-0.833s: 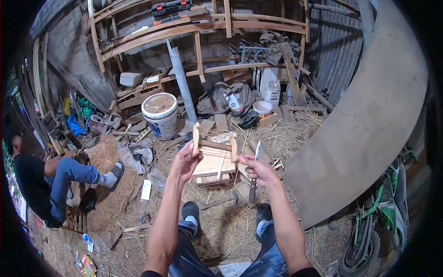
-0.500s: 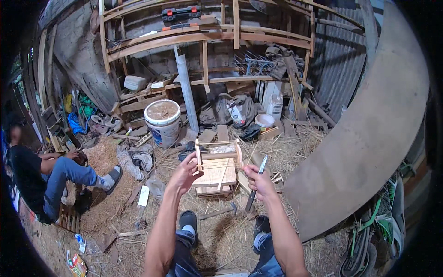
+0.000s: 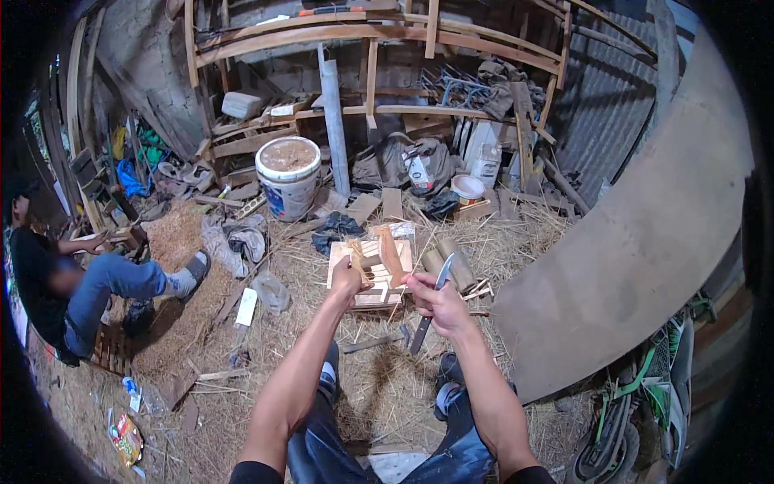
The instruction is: The person assembles a small wooden structure by inserting thin wooden sticks into a larger wooden piece using a knife to trim them and a hammer to tap them into place.
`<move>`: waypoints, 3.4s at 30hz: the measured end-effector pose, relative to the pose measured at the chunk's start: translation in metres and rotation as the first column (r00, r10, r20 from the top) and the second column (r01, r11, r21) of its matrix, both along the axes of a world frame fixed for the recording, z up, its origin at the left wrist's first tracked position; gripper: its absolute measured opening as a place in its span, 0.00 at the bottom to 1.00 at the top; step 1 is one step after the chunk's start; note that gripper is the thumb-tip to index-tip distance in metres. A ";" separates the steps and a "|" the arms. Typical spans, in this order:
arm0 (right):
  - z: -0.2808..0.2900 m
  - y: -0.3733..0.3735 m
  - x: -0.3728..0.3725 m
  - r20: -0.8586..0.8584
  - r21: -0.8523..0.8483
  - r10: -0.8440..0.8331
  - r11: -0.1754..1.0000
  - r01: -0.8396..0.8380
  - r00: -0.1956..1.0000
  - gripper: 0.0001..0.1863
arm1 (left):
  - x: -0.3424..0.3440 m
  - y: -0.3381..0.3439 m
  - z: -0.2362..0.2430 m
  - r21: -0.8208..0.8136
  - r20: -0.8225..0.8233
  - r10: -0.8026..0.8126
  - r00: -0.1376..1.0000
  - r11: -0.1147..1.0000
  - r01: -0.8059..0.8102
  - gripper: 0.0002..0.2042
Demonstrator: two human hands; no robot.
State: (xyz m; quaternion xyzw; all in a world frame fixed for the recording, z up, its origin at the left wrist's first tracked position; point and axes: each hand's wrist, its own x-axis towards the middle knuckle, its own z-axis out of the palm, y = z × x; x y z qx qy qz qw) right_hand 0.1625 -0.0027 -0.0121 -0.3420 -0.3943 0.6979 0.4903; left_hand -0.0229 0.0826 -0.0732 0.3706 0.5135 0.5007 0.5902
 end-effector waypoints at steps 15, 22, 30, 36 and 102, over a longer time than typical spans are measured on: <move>-0.016 0.008 0.003 0.062 -0.163 -0.352 0.919 0.358 0.934 0.15 | 0.018 -0.042 0.022 0.258 -0.772 -0.118 0.625 0.841 0.476 0.15; -0.010 0.003 0.003 0.097 -0.100 -0.330 0.935 0.339 0.939 0.15 | 0.018 -0.053 0.053 0.235 -0.350 -0.427 0.834 0.822 0.520 0.13; 0.016 -0.014 -0.001 0.112 0.077 -0.293 0.955 0.286 0.950 0.12 | 0.014 -0.060 0.065 0.342 -0.127 -0.323 0.938 0.873 0.347 0.11; 0.026 -0.013 0.015 0.059 0.199 -0.540 0.831 0.520 0.840 0.11 | 0.018 -0.066 0.067 0.327 -0.057 -0.379 0.924 0.867 0.376 0.10; 0.027 -0.030 -0.001 0.081 0.592 -0.657 0.637 0.495 0.749 0.09 | 0.012 -0.077 0.089 0.376 -0.216 -0.427 0.878 0.793 0.479 0.19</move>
